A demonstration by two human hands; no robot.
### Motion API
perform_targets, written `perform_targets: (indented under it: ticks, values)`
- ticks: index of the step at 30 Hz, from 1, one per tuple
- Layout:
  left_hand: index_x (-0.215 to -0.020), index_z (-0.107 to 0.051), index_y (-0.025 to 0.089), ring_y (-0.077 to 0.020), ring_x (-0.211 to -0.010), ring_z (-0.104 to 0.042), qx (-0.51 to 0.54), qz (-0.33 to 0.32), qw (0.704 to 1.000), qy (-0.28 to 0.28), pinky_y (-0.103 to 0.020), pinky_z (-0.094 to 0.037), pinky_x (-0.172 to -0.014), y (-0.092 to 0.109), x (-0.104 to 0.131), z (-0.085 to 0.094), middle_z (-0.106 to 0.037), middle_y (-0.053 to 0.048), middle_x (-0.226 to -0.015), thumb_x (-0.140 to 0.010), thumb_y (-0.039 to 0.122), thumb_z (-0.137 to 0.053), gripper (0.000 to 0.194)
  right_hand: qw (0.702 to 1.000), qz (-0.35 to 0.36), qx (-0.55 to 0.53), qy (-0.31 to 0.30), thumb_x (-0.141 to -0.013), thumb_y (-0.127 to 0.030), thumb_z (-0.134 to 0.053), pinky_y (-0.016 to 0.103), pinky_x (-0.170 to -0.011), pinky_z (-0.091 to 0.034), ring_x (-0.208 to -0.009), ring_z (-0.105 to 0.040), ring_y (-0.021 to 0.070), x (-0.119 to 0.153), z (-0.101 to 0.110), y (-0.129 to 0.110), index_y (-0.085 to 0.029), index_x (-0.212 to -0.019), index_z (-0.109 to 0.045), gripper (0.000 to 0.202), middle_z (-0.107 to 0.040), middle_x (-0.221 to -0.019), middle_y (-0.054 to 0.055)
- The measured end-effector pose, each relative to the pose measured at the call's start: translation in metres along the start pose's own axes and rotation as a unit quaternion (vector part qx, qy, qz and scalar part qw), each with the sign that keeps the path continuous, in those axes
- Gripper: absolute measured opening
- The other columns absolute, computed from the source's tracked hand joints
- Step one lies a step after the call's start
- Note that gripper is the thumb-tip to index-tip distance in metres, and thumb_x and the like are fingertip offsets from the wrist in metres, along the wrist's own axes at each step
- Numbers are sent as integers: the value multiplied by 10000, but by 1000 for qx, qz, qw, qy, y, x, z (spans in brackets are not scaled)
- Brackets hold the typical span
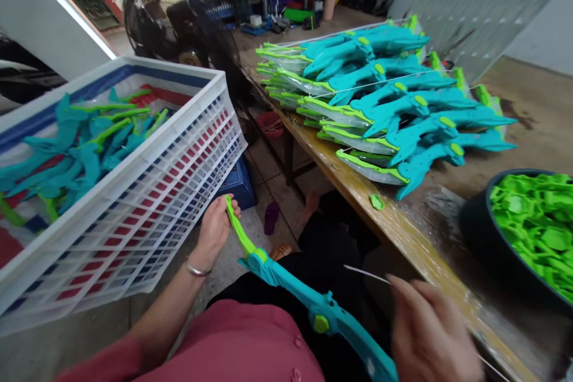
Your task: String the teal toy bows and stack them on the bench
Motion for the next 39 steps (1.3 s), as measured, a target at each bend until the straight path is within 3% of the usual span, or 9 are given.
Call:
perform_targets:
  ticks: [2, 4, 8, 14, 20, 29, 39]
  values:
    - [-949, -617, 160, -119, -587, -561, 21, -1, 998, -54, -254, -453, -582, 11, 22, -29, -609, 7, -726, -805, 487, -755, 384, 996, 56, -69, -30, -1023, -278, -568, 280, -627, -470, -784, -630, 170, -27, -20, -50, -224, -1106, -721, 182, -648, -959, 66]
    - [-990, -613, 165, -120, -599, -548, 52, 2, 992, -116, -252, -438, -593, 23, 48, -56, -589, 14, -714, -866, 481, -721, 357, 979, 69, -188, -43, -1015, -195, -561, 249, -615, -478, -756, -625, 142, -55, -36, -93, -228, -1086, -716, 174, -629, -923, 46]
    - [-994, -606, 180, -124, -591, -495, 123, -16, 968, -220, -253, -411, -602, 43, 91, -84, -527, 25, -665, -967, 482, -608, 303, 933, 41, -347, -89, -1013, -152, -523, 234, -563, -440, -663, -558, 112, -84, -57, -140, -198, -984, -696, 181, -584, -826, 16]
    - [-878, -561, 207, -136, -564, -409, 190, -39, 929, -316, -252, -382, -585, 56, 108, -87, -450, 27, -604, -992, 429, -525, 253, 910, 28, -393, -127, -1002, -134, -549, 233, -571, -412, -666, -539, 103, -68, -55, -152, -186, -1017, -707, 168, -554, -794, -1]
    - [-846, -518, 217, -137, -553, -339, 213, -22, 906, -365, -242, -372, -573, 57, 113, -90, -406, 36, -586, -958, 439, -556, 252, 911, 89, -372, -151, -999, -99, -548, 220, -545, -387, -642, -523, 93, -64, -46, -171, -180, -1080, -723, 209, -534, -752, -11]
    - [-820, -499, 220, -136, -540, -337, 218, -20, 899, -379, -254, -373, -586, 58, 116, -89, -370, 43, -572, -946, 436, -543, 253, 928, 157, -307, -143, -995, -82, -496, 232, -522, -376, -612, -490, 97, -63, -45, -177, -151, -1015, -655, 175, -527, -787, 13]
    - [-813, -514, 212, -126, -546, -364, 219, -2, 898, -382, -236, -395, -588, 57, 115, -90, -412, 36, -591, -939, 422, -566, 250, 930, 156, -301, -142, -1002, -78, -509, 244, -575, -456, -678, -589, 127, -62, -56, -178, -157, -1026, -647, 161, -595, -817, 44]
Point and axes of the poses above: each hand's wrist, its own x-axis away from the middle knuckle, its own z-axis out of the back of the hand, y = z × x, the point moved 6 cm from there along -x, towards the middle knuckle
